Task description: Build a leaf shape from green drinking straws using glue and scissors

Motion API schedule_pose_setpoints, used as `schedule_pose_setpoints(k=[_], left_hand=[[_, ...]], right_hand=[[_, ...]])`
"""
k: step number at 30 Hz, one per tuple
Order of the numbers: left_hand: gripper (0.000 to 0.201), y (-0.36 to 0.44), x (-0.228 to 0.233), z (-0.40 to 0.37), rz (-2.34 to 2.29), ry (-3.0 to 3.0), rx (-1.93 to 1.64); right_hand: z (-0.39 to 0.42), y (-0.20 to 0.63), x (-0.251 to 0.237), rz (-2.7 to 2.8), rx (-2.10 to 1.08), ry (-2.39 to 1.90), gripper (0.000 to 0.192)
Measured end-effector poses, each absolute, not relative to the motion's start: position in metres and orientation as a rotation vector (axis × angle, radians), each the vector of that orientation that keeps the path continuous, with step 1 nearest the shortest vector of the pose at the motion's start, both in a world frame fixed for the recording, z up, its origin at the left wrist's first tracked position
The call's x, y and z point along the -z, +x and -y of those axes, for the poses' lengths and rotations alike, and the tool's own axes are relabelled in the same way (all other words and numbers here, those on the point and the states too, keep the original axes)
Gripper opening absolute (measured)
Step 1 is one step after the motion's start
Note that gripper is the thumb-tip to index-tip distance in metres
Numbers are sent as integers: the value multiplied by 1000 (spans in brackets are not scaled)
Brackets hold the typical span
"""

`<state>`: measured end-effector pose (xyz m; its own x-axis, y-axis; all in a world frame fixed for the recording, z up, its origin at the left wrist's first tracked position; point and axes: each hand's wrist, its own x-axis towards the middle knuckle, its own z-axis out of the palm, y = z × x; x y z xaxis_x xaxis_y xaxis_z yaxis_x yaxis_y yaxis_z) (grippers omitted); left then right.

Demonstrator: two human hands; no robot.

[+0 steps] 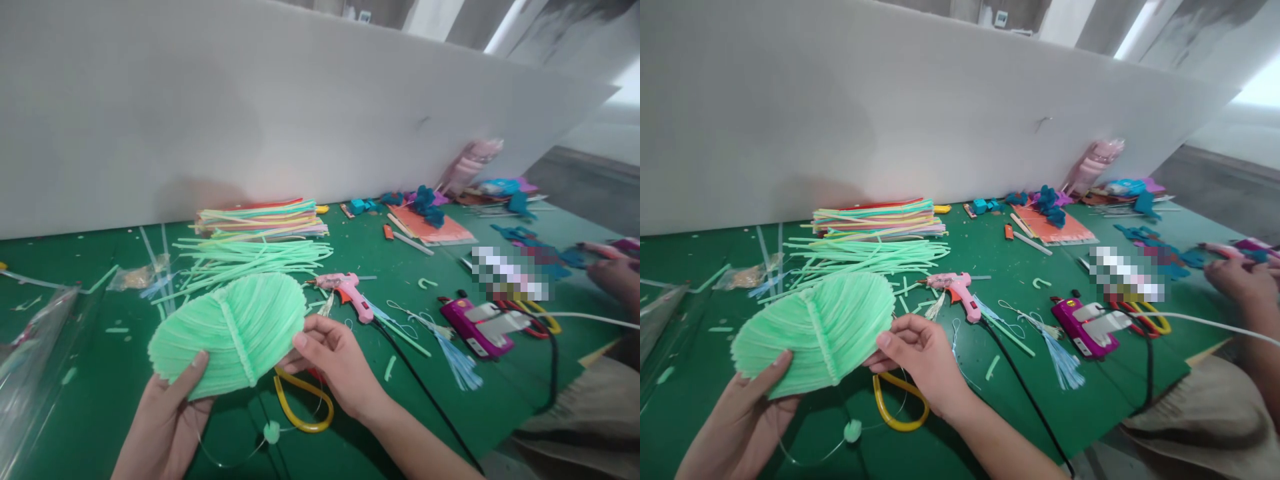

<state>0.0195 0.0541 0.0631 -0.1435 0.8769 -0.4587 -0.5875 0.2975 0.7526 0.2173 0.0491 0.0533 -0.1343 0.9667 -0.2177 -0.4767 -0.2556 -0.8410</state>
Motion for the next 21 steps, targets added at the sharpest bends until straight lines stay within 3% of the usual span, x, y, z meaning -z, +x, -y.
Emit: schedule_pose_setpoints(k=[10, 21], left_hand=[[62, 19, -64, -56, -1155, 354, -1294], [59, 18, -62, -56, -1196, 428, -1271]], right_hand=[[-51, 219, -52, 704, -1681, -913, 30], [-50, 215, -53, 638, -1861, -911, 39]])
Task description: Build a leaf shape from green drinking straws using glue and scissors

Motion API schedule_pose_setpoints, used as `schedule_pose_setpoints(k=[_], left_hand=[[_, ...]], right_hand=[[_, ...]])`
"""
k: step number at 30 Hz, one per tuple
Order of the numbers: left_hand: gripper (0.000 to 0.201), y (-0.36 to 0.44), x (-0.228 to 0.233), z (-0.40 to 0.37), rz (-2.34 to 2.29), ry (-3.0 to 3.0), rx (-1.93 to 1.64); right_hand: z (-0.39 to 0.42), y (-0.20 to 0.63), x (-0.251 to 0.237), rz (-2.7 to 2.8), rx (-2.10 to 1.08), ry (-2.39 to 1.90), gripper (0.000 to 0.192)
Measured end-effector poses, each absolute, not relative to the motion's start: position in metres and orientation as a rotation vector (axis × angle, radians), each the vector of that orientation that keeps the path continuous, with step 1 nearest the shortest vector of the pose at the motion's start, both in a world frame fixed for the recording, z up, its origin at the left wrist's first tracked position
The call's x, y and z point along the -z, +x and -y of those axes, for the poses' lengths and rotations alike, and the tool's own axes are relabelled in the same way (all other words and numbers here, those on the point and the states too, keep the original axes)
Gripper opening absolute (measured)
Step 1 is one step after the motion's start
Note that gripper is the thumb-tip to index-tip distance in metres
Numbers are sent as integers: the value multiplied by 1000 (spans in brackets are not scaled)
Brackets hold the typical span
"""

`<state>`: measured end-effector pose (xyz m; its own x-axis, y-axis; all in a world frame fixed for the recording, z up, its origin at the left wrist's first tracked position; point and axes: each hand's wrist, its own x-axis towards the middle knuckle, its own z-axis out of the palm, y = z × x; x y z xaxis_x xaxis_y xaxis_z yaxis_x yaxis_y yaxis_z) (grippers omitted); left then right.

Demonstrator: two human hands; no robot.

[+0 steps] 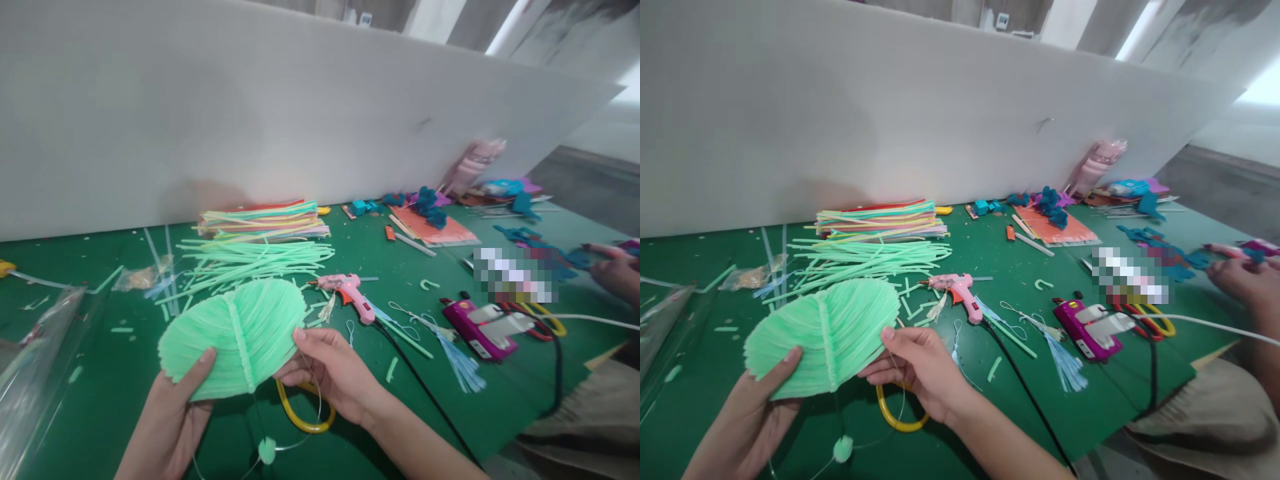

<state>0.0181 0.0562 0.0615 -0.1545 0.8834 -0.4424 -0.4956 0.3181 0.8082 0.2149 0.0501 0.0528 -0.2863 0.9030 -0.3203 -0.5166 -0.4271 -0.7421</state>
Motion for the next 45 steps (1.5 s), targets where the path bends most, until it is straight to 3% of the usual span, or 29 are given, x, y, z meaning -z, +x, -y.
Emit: schedule_pose_setpoints(k=[15, 19, 23, 26, 45], left_hand=[[51, 18, -62, -59, -1222, 410, -1353], [48, 18, -59, -58, -1226, 394, -1347], [44, 19, -57, -58, -1209, 392, -1345], [42, 19, -57, -57, -1216, 401, -1344], [41, 22, -63, -57, -1247, 347, -1334]], right_hand=[[-46, 218, -52, 763, -1710, -933, 36], [-40, 211, -46, 963, -1325, -988, 42], [-38, 212, -46, 1382, -884, -1071, 27], [-40, 213, -49, 1507, -731, -1114, 22], [-41, 212, -52, 1506, -559, -1131, 17]])
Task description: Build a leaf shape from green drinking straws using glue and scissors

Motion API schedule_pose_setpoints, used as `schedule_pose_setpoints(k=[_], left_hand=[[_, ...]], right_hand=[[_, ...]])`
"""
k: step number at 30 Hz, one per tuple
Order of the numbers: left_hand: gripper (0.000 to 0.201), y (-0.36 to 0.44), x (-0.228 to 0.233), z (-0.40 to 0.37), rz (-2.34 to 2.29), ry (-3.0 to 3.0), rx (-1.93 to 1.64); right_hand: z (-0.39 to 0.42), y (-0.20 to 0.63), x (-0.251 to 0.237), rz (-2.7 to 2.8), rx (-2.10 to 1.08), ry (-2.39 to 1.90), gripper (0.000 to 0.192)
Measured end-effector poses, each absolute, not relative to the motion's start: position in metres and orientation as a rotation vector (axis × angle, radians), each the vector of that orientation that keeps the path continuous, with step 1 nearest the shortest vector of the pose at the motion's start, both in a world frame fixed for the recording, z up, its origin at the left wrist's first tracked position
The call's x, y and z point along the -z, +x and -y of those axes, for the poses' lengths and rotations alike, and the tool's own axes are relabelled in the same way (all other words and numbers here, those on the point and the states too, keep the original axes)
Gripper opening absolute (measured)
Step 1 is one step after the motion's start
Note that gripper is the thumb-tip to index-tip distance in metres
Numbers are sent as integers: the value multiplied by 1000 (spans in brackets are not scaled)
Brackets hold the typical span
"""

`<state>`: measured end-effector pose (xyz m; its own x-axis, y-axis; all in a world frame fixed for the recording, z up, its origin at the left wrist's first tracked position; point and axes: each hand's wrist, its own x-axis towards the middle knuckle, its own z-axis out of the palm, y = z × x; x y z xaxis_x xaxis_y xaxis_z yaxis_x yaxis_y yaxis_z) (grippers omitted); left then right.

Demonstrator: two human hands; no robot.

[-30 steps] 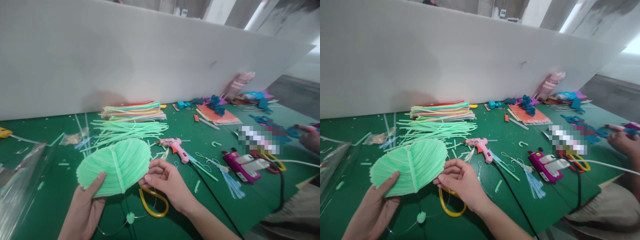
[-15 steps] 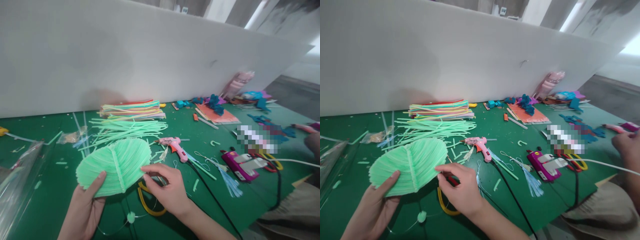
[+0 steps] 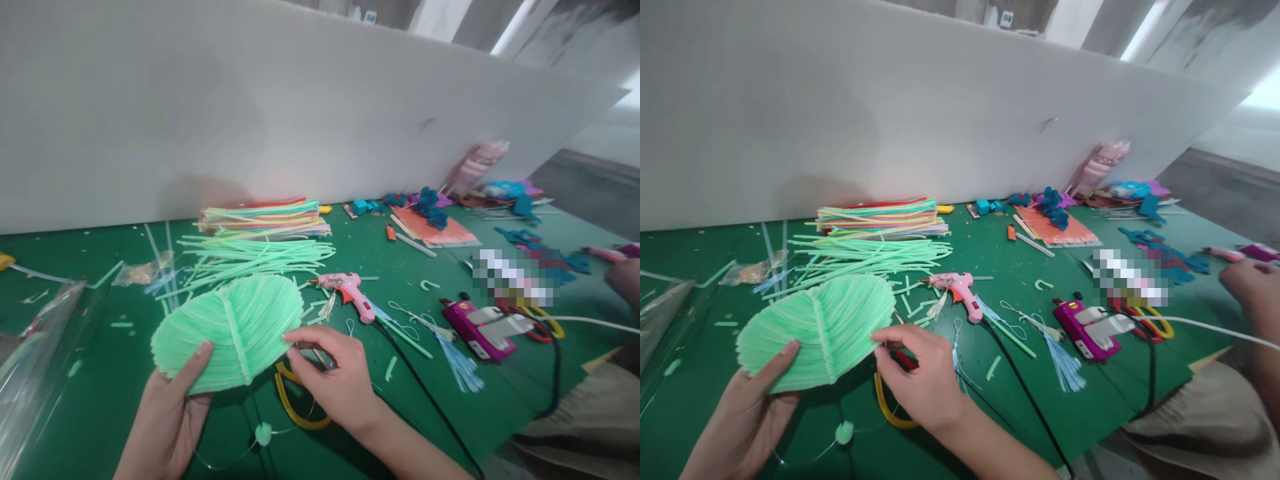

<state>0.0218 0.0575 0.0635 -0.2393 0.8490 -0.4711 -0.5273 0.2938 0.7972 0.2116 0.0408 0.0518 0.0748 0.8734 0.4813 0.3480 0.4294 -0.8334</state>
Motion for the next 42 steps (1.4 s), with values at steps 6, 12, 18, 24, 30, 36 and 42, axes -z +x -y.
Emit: schedule_pose_setpoints(k=[6, 12, 18, 24, 30, 36, 42], left_hand=[[43, 22, -64, -55, -1234, 373, -1318], [45, 20, -64, -55, -1226, 381, -1345], [44, 20, -64, -56, -1247, 366, -1336], [47, 22, -65, -56, -1222, 368, -1327], [47, 24, -65, -54, -1241, 376, -1332], [49, 23, -66, -54, -1223, 346, -1333], [45, 22, -65, -54, -1226, 341, -1346]], right_hand=[[-41, 210, -53, 1469, -627, -1157, 16], [-41, 215, -52, 1521, -718, -1158, 20], [-41, 219, -52, 1549, -752, -1128, 19], [-41, 217, -54, 1559, -656, -1135, 17], [-42, 216, -54, 1567, -594, -1138, 13], [-41, 216, -54, 1530, -652, -1162, 13], [-40, 216, -53, 1490, -721, -1113, 22]])
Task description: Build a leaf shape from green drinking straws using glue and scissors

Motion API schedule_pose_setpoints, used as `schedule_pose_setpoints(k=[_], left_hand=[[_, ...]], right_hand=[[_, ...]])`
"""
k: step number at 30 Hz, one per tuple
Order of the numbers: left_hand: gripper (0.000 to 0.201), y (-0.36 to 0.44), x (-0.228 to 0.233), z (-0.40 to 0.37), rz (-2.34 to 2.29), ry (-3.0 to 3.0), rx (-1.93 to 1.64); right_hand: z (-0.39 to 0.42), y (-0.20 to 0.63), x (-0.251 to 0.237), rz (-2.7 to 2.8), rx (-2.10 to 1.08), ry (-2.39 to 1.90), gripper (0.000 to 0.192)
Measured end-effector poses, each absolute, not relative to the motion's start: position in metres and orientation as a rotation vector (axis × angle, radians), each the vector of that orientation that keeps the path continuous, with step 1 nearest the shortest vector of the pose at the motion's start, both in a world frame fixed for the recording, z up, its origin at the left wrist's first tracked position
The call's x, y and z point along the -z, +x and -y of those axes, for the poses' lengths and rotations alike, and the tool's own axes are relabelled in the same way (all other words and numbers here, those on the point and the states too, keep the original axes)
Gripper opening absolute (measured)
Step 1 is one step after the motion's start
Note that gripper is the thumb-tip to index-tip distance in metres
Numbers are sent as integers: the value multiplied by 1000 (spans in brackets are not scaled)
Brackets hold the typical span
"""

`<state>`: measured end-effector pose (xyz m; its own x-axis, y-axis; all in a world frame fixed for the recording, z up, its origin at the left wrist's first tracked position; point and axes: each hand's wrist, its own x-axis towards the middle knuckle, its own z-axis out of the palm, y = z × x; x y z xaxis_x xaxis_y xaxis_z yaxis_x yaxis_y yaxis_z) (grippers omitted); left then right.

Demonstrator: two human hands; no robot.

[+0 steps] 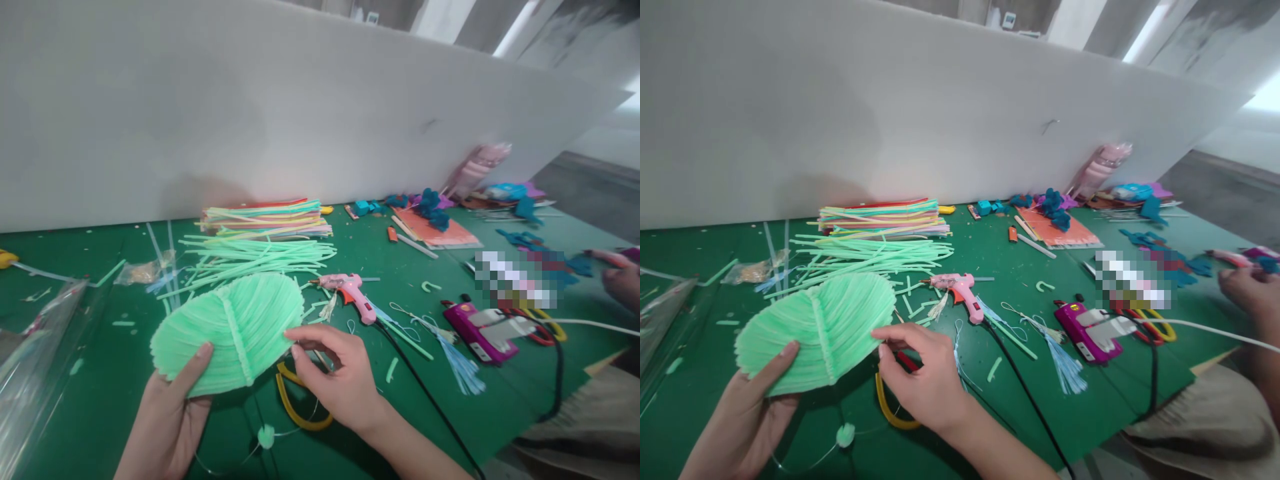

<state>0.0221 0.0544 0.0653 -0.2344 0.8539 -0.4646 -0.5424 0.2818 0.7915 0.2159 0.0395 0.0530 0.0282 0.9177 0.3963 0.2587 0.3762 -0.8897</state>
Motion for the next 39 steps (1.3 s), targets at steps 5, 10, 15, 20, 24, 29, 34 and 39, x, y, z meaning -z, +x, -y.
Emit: schedule_pose_setpoints(k=[5, 10, 15, 20, 24, 29, 34, 39], left_hand=[[52, 23, -65, -53, -1215, 373, -1326], [53, 25, -66, -52, -1243, 366, -1329], [47, 23, -65, -54, -1217, 356, -1336], [49, 20, -64, -54, -1221, 366, -1346], [51, 21, -67, -54, -1217, 348, -1311], [35, 21, -73, -57, -1205, 207, -1390], [45, 22, -73, -56, -1102, 244, -1436], [51, 18, -66, -54, -1025, 238, -1347]], right_hand=[[-40, 213, -54, 1447, -689, -1152, 19], [-41, 211, -52, 1414, -672, -1173, 19], [-40, 213, -51, 1420, -742, -1173, 18], [-40, 218, -52, 1498, -883, -1126, 24], [-39, 218, -53, 1517, -915, -1154, 40], [-40, 217, -50, 1135, -1135, -1121, 37], [-41, 221, -47, 1202, -1404, -1189, 39], [-38, 220, -49, 1297, -1420, -1165, 44]])
